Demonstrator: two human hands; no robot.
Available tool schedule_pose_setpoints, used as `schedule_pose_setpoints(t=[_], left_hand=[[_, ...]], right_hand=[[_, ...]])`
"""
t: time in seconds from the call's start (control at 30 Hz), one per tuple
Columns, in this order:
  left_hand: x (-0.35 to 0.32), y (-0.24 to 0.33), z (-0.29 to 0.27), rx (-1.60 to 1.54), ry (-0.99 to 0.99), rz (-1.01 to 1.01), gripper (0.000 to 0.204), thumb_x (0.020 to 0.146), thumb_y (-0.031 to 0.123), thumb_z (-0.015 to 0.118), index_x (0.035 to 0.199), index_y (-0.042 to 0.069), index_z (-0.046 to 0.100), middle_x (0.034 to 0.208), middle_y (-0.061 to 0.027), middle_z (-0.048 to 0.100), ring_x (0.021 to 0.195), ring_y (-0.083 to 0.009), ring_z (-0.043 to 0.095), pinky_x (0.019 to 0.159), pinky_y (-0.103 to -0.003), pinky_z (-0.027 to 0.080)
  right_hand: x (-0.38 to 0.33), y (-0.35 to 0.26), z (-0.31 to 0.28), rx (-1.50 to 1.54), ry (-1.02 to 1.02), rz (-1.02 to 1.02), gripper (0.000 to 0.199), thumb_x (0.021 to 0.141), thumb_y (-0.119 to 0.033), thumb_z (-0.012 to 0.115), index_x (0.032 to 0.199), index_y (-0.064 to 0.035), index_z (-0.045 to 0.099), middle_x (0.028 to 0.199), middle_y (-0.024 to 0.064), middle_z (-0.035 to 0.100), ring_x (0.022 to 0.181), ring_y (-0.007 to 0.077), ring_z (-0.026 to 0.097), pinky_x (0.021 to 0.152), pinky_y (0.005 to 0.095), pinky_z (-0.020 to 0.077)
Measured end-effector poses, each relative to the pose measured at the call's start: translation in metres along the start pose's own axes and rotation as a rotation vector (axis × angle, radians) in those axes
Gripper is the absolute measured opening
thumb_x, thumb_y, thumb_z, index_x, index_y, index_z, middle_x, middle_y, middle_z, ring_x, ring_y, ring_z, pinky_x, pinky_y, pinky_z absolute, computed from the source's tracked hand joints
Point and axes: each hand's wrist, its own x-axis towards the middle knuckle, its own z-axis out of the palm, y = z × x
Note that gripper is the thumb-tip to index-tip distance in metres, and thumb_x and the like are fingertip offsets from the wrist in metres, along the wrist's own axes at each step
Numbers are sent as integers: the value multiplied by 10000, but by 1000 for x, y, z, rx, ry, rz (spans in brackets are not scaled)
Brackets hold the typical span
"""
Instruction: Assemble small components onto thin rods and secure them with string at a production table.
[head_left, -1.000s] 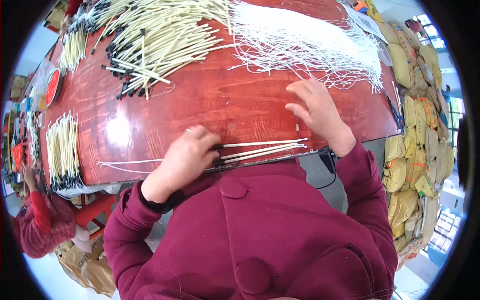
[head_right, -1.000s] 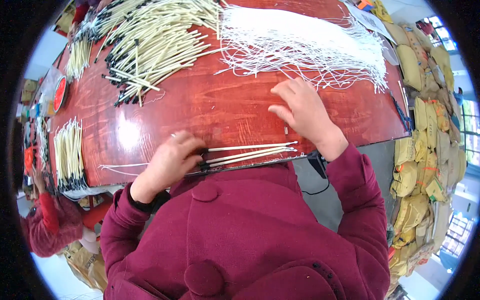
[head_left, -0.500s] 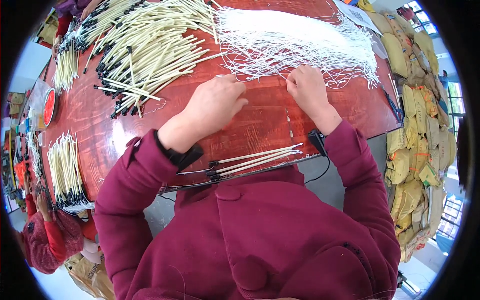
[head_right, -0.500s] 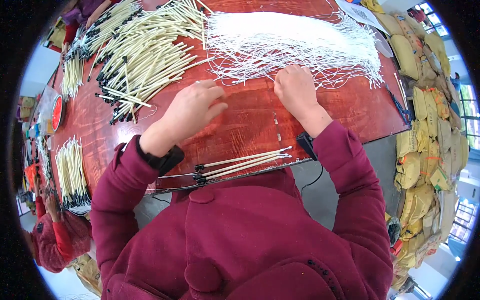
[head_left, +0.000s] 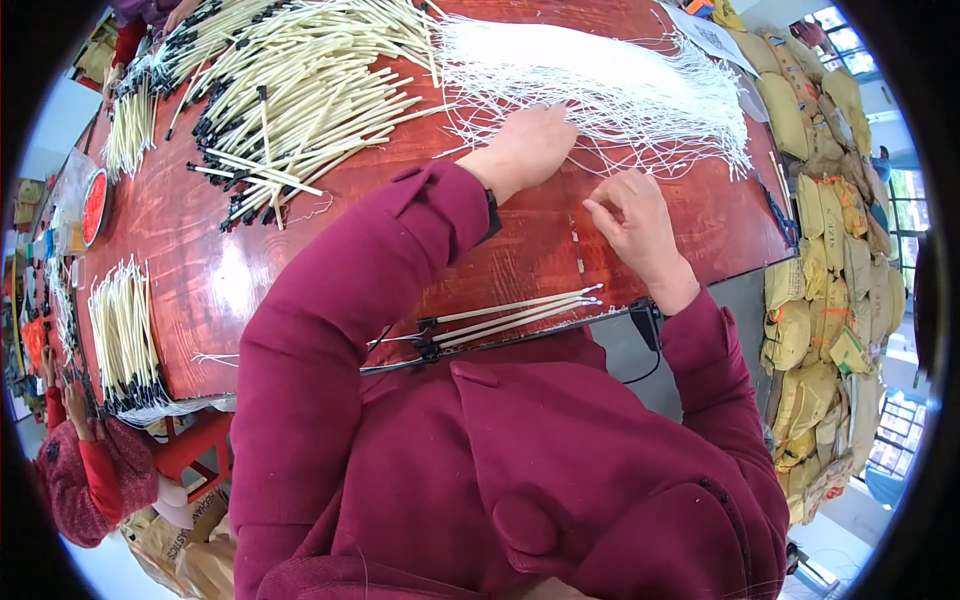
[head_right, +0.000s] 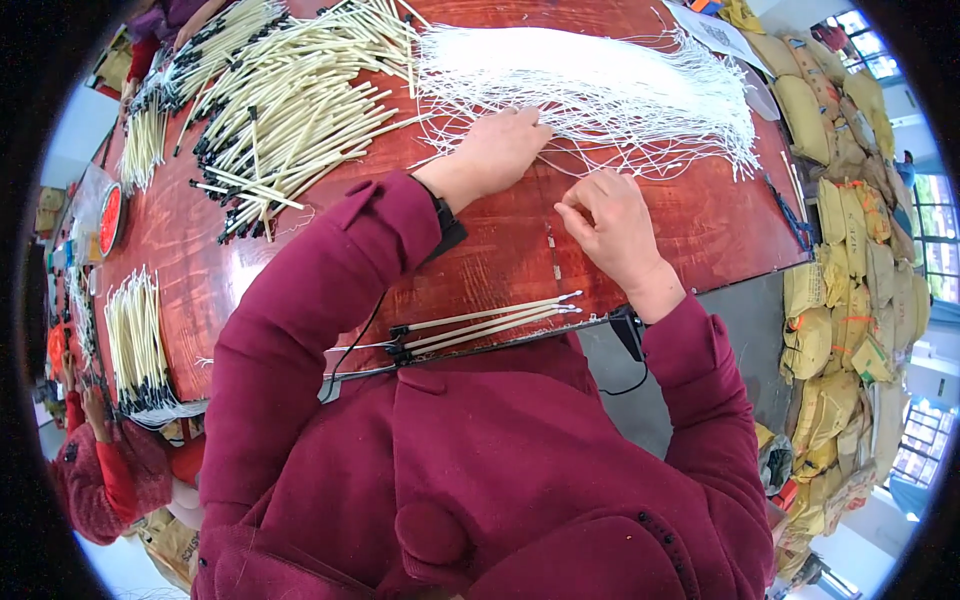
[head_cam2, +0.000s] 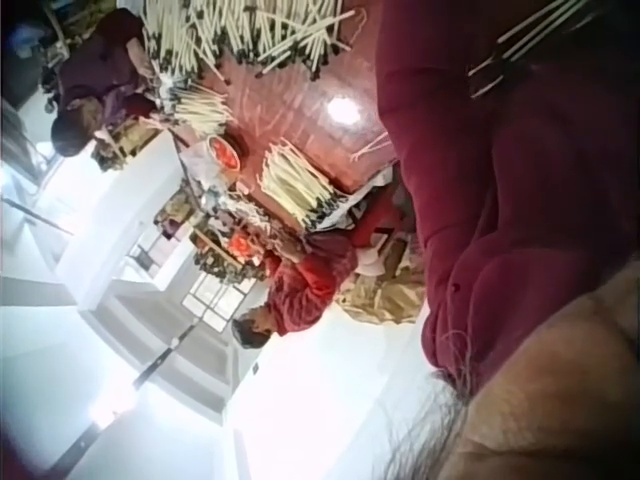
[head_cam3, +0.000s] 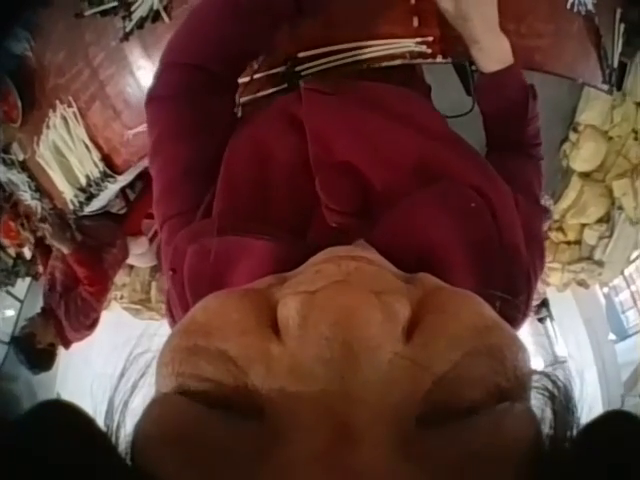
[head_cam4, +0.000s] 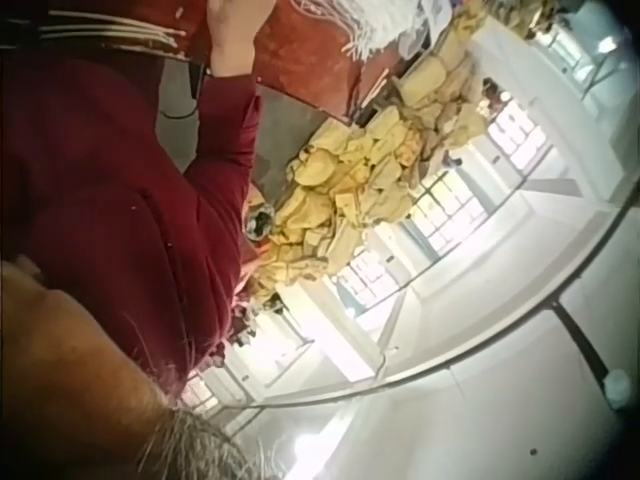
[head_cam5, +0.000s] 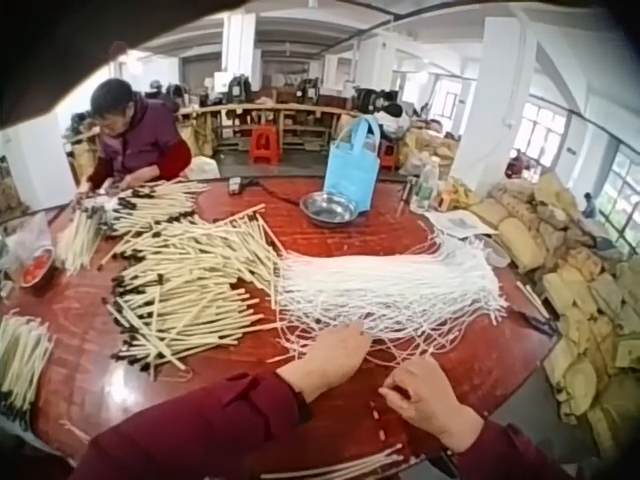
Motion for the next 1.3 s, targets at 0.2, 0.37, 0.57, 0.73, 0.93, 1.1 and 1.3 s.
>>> schedule_pose_setpoints(t=[0.2,0.37,0.57,0.73,0.93,1.1,1.3], left_hand=[[9,-9,3,-8,-118,-80,138,909,99,587,1014,27,640,1074,-159,625,1031,-362,648,874,-460,546],[13,-3,-6,-14,-75,-121,153,910,114,590,1018,21,646,1080,-159,624,1040,-365,645,882,-463,544],[11,-10,6,90,-108,-48,173,923,139,587,1029,15,642,1071,-162,629,1007,-369,649,880,-468,541],[15,-5,-7,-88,-104,-56,165,926,132,579,1023,5,622,1057,-179,631,1018,-363,644,878,-476,527],[15,15,-28,-128,-23,-24,122,925,101,560,974,-5,594,942,-196,668,935,-385,673,784,-498,540],[-45,50,-40,-72,-88,-97,84,915,86,557,949,13,583,831,-186,696,804,-404,695,670,-508,552],[-130,46,-61,17,-313,-257,87,879,79,577,952,39,599,858,-167,684,813,-385,699,674,-481,562]], right_hand=[[-12,5,-5,2,15,9,134,823,-58,757,910,-56,655,885,59,645,816,264,586,743,381,441],[-10,2,-7,-3,29,1,149,828,-63,755,948,-54,667,915,60,659,834,268,591,757,384,447],[-13,0,-5,-1,22,-9,150,832,-69,752,955,-58,668,930,63,666,852,274,597,772,387,452],[-15,-2,-5,0,4,0,154,833,-72,751,961,-56,666,941,67,671,873,278,602,782,393,455],[-16,-5,-10,9,25,1,172,835,-77,748,983,-45,664,967,79,674,905,290,607,807,400,464],[-20,-2,-14,-18,23,20,248,847,-80,735,1088,-44,686,1043,99,689,969,302,614,866,404,473],[-16,-17,-4,-29,-129,-24,502,878,-188,725,1349,-50,617,1373,105,609,1176,313,543,1028,422,424]])
